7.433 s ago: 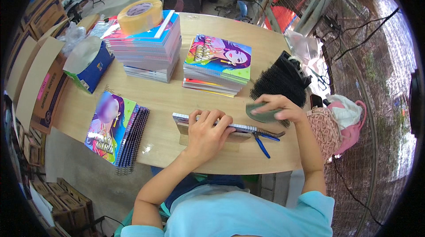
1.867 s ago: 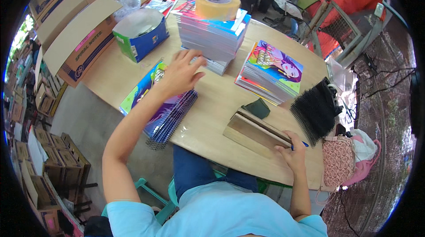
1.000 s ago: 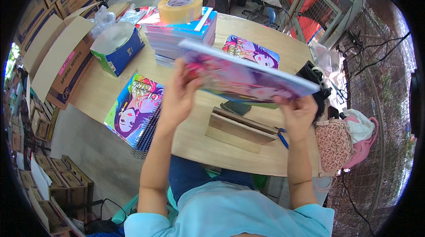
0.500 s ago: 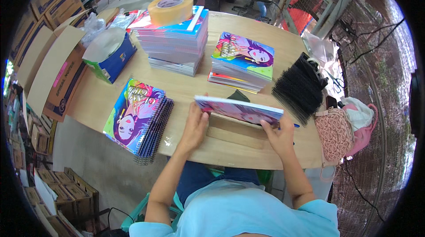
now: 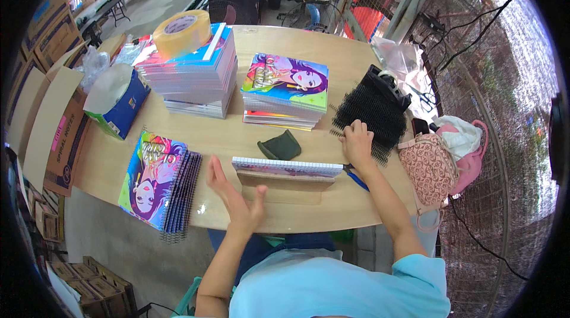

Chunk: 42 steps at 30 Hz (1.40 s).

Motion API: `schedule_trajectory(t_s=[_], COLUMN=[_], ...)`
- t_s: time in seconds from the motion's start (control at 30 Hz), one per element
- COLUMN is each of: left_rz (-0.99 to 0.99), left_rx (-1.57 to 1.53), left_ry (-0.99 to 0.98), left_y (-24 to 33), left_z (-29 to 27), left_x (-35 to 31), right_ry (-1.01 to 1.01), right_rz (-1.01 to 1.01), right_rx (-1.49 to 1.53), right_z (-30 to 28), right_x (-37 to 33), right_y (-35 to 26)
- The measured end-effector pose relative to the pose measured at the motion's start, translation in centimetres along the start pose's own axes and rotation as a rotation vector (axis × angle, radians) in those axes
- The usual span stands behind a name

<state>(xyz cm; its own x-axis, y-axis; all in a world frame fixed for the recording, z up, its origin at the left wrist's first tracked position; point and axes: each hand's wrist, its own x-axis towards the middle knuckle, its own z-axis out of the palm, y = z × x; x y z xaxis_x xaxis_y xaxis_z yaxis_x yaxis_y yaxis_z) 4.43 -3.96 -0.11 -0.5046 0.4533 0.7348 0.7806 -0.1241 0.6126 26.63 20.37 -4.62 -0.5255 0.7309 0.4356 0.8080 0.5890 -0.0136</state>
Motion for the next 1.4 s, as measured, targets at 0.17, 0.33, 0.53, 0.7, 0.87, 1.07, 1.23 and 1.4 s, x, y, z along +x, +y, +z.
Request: schedule_trajectory(t_s=[0.17, 0.33, 0.53, 0.7, 0.87, 1.07, 1.23, 1.4], left_rz=[0.404, 0.268, 0.289, 0.312, 0.312, 0.319, 0.303, 0.291], left_rx=[0.104, -0.02, -0.108, -0.125, -0.119, -0.103, -0.103, -0.128], left_ry=[-0.37, -0.571, -0.527, -0.537, -0.52, -0.538, -0.545, -0.555], left_y=[7.3, 6.9, 6.9, 6.9, 6.9, 7.1, 7.2, 6.9], left_z=[1.0, 5.0, 5.1, 4.8, 4.8, 4.9, 5.1, 5.1], left_x=[4.2, 4.1, 3.9, 3.9, 4.0, 4.2, 3.8, 3.7], right_ry=[0.163, -0.049, -0.164, -0.155, -0.153, -0.228, -0.22, -0.295], right_rz=[-0.196, -0.261, -0.349, -0.176, -0.223, -0.17, -0.249, -0.15], right_rx=[0.169, 0.715, 0.759, 1.07, 1.13, 1.269, 1.059, 0.943], right_z=[-4.8, -9.7, -14.9, -13.5, -12.9, -12.1, -12.8, -14.5], right_x=[0.9, 2.2, -0.7, -2.2, -2.6, -3.2, -3.1, -2.9], right_y=[1.5, 2.8, -1.4, -2.8, -3.2, -2.8, -2.8, -4.1])
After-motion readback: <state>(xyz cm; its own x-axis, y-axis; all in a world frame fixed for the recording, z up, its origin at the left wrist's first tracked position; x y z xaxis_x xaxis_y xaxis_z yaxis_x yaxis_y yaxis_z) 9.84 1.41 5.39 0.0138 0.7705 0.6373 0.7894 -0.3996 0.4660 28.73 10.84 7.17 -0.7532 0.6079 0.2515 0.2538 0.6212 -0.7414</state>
